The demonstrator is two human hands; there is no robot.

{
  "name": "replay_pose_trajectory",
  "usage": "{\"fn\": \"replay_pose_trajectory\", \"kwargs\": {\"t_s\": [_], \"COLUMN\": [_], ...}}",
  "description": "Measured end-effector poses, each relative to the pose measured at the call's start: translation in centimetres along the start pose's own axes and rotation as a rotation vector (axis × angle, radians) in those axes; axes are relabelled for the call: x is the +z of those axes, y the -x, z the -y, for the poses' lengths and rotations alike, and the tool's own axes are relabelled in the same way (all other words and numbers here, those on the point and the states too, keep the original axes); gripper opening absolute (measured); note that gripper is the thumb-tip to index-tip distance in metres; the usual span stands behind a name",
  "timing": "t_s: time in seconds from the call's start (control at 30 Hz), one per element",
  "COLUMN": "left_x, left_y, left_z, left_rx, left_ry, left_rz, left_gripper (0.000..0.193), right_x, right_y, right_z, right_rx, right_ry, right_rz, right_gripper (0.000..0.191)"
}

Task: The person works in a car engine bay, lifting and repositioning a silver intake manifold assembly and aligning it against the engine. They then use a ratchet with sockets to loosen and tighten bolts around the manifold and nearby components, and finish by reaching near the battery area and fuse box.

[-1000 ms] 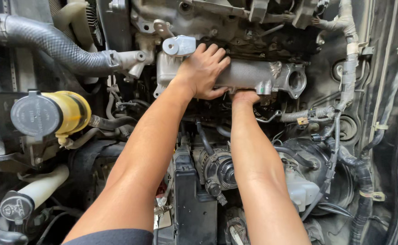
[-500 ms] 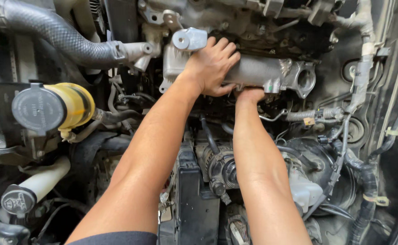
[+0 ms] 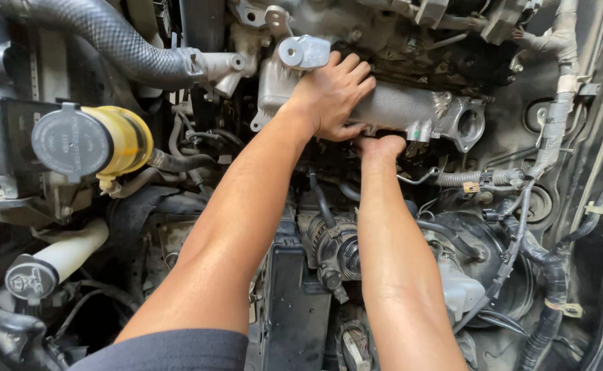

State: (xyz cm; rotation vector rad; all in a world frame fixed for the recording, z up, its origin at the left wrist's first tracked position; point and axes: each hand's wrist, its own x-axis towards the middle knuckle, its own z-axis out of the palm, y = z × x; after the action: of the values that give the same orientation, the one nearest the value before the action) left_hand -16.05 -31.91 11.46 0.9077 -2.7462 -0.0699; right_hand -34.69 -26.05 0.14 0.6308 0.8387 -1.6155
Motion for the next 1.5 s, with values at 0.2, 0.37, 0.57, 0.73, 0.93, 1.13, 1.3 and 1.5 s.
{"fn": "replay_pose_trajectory", "kwargs": {"t_s": [0.2,0.37,0.57,0.73,0.93,1.13,1.3,1.5], "left_x": [0.2,0.2,0.4,0.6,0.6,1.5,1.3,1.1], "left_y": [0.2,0.1,0.1,0.2,-0.1,0.2,0.4,0.1], "left_z": [0.0,0.1,0.2,0.1,0.1,0.4,0.8,0.6], "left_rx": [0.030,0.009,0.029,0.004,-0.003,0.010,0.041,0.075], "left_ry": [0.036,0.018,-0.016,0.024,-0.001,0.049,0.068,0.049], "left_rz": [-0.024,-0.037,-0.046,-0.020,-0.010,-0.098,-0.192,-0.159], "left_gripper": [0.075,0.081,0.079,0.079,0.080,0.069,0.065,0.066], "right_x": [-0.6,-1.3,-1.2,-1.1,1.1,5.3,8.7,10.1], "right_y": [0.6,0.5,-0.7,-0.4,1.2,6.3,11.9,8.9], "right_z": [-3.4,-5.2,-5.0,-5.0,-5.4,-2.6,4.5,4.2], "right_rx": [-0.092,-0.109,-0.143,-0.116,-0.064,0.142,-0.459,-0.692], "right_ry": [-0.026,-0.160,-0.158,-0.144,0.021,0.793,2.590,3.340], "right_rz": [0.134,0.170,0.178,0.196,0.146,-0.076,-0.028,0.256], "right_gripper": [0.073,0.085,0.095,0.101,0.081,0.062,0.074,0.082]}}
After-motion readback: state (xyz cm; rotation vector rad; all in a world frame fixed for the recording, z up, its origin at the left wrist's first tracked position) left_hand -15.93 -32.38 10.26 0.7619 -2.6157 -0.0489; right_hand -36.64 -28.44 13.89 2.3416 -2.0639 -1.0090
